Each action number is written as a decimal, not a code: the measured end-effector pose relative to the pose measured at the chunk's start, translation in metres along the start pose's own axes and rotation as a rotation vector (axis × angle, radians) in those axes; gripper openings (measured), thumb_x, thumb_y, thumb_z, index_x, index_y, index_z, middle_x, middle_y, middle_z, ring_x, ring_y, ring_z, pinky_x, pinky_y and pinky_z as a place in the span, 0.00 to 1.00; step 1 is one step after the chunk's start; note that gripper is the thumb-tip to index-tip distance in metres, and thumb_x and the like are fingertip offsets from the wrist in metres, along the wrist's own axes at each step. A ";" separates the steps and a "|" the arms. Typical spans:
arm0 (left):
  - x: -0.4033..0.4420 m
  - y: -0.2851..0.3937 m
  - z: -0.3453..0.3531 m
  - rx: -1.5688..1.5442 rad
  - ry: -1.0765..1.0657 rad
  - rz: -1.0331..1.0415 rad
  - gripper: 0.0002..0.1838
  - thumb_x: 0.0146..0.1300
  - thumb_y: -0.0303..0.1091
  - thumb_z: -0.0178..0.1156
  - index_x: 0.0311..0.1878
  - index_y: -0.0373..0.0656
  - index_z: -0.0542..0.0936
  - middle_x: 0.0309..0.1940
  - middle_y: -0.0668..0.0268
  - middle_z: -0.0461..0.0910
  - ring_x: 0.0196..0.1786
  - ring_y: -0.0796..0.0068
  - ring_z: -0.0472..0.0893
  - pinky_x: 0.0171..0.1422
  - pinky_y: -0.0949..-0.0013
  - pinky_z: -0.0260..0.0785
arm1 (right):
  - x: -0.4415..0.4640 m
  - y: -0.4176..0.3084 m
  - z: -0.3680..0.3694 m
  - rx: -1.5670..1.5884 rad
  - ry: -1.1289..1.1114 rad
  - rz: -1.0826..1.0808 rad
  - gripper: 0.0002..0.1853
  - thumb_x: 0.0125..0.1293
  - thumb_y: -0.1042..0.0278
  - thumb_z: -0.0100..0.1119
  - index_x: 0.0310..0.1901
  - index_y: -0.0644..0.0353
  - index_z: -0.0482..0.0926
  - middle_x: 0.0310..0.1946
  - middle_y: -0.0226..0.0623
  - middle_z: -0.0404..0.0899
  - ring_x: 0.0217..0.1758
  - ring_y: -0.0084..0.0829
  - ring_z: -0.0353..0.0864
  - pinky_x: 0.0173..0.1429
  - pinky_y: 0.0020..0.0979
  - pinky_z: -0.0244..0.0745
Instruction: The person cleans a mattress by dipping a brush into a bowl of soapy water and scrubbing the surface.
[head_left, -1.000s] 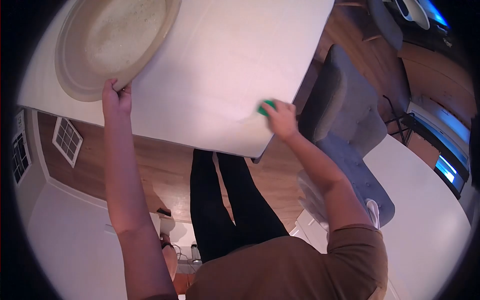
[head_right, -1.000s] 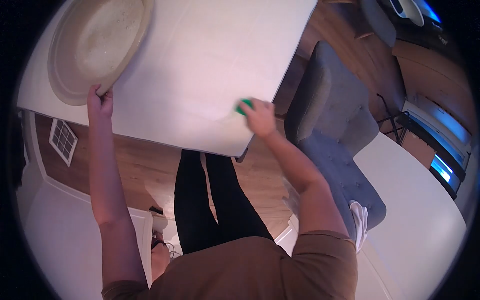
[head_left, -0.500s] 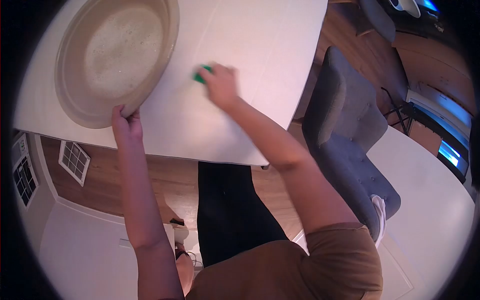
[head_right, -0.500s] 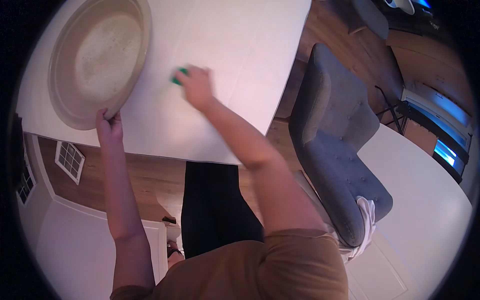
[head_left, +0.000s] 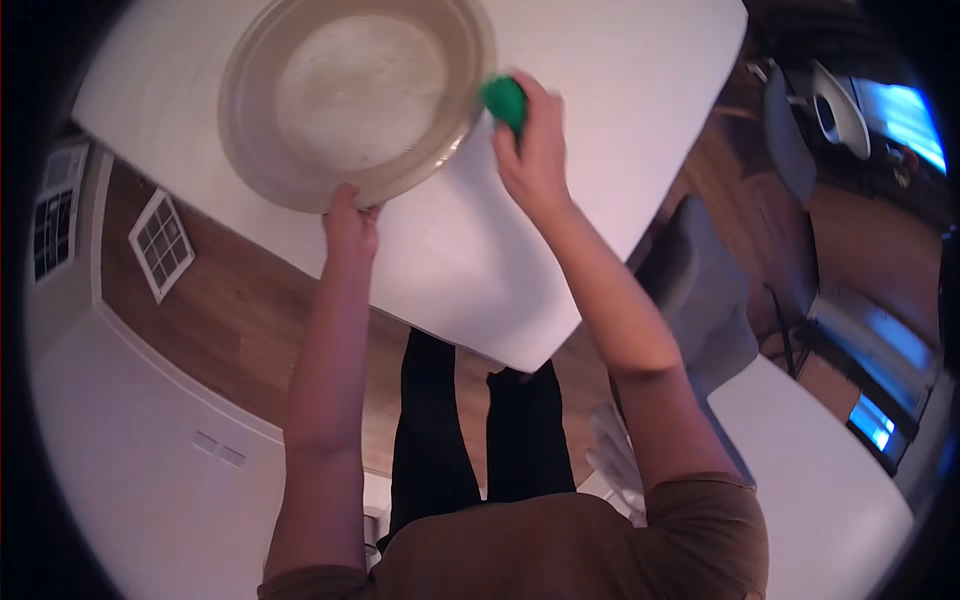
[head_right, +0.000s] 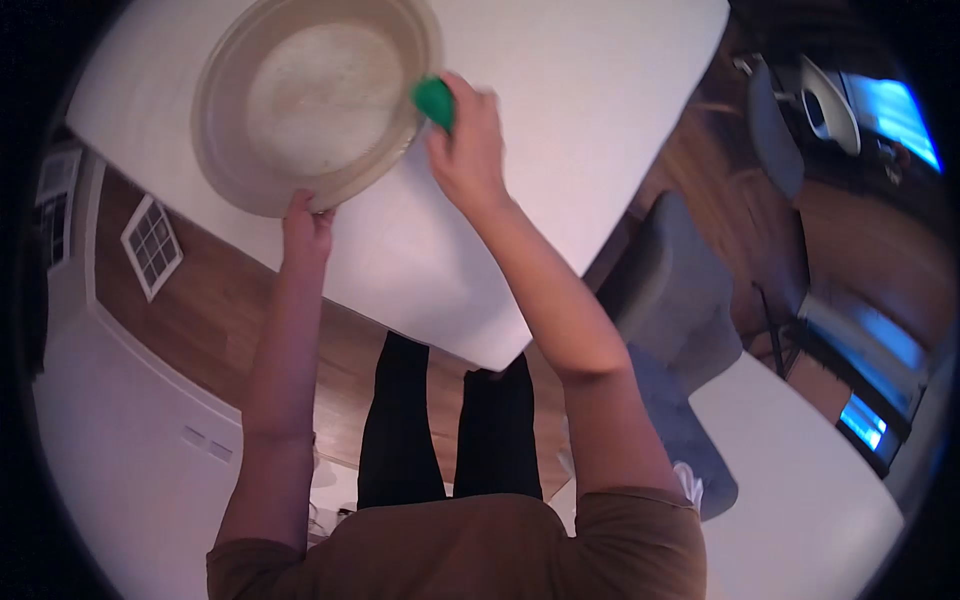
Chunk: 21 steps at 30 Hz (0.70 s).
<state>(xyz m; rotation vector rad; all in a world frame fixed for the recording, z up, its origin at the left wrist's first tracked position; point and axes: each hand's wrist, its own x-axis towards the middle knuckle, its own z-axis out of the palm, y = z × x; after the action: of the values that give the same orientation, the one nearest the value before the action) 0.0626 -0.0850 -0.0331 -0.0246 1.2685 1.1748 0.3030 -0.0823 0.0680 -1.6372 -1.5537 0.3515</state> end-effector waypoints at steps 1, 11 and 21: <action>-0.006 -0.007 0.004 -0.015 0.009 -0.007 0.25 0.58 0.24 0.55 0.59 0.39 0.64 0.53 0.58 0.71 0.52 0.61 0.78 0.48 0.55 0.80 | 0.030 -0.015 0.015 0.005 -0.036 -0.118 0.29 0.51 0.76 0.56 0.60 0.58 0.67 0.41 0.50 0.71 0.46 0.51 0.71 0.52 0.45 0.67; -0.063 -0.043 0.045 -0.172 0.160 0.066 0.22 0.60 0.24 0.51 0.58 0.36 0.63 0.54 0.55 0.71 0.56 0.57 0.75 0.60 0.45 0.73 | 0.055 0.046 0.150 -0.415 -0.573 0.047 0.17 0.61 0.71 0.51 0.52 0.59 0.71 0.50 0.48 0.74 0.55 0.47 0.76 0.58 0.45 0.72; -0.055 -0.058 0.051 -0.161 0.164 0.135 0.21 0.60 0.25 0.52 0.57 0.35 0.65 0.51 0.56 0.72 0.53 0.56 0.77 0.51 0.49 0.78 | 0.065 0.030 0.037 -0.564 -0.696 -0.343 0.21 0.56 0.69 0.59 0.54 0.51 0.75 0.45 0.45 0.75 0.48 0.47 0.78 0.51 0.44 0.76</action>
<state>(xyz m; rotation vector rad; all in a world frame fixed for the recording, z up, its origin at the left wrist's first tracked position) 0.1475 -0.1179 -0.0066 -0.1590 1.3323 1.4124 0.3105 -0.0052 0.0452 -1.6949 -2.6052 0.3320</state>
